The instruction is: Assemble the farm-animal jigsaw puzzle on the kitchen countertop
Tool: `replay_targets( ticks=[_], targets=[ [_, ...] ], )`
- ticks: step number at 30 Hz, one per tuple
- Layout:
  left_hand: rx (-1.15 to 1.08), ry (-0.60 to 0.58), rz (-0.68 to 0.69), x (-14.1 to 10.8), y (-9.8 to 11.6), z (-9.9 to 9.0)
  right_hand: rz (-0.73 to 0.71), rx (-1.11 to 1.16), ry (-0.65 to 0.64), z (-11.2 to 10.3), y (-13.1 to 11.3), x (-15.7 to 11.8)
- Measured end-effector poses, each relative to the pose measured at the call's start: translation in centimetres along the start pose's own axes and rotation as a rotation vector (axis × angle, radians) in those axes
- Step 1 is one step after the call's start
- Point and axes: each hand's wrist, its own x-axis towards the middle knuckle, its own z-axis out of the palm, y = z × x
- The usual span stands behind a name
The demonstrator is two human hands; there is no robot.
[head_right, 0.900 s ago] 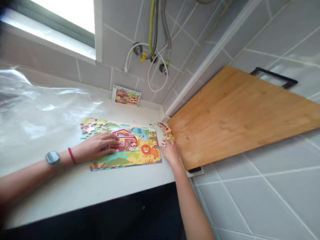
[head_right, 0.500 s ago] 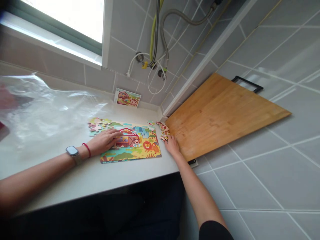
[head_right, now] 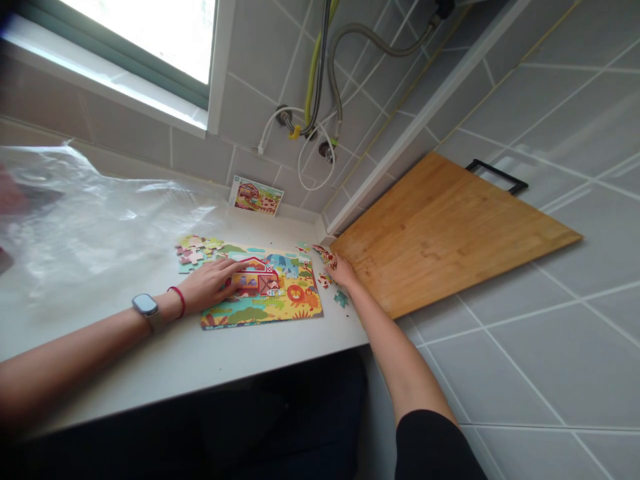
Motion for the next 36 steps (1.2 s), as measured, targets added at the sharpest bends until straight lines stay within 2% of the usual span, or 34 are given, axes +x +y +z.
replay_targets(
  ticks=[6,13,18,24,32,36],
  targets=[
    [-0.028,0.019,0.025,0.0,-0.2,0.1,-0.009,-0.014,0.001,1.0,-1.0,2.5],
    [-0.038,0.014,0.058,-0.1,-0.8,0.6,0.087,-0.051,-0.044,1.2,-1.4,5.0],
    [-0.054,0.037,0.073,0.0,-0.7,0.5,0.090,-0.053,-0.048,1.4,-1.7,6.5],
    [-0.081,0.015,0.060,0.1,-0.3,-0.2,0.037,-0.037,-0.016,1.4,-2.2,7.0],
    [-0.118,-0.005,0.049,0.1,-0.1,-0.4,0.002,-0.044,0.016,0.3,-1.4,7.4],
    [-0.248,0.021,-0.038,0.2,0.0,-0.9,-0.048,-0.044,-0.009,0.5,-1.7,7.3]
  ],
)
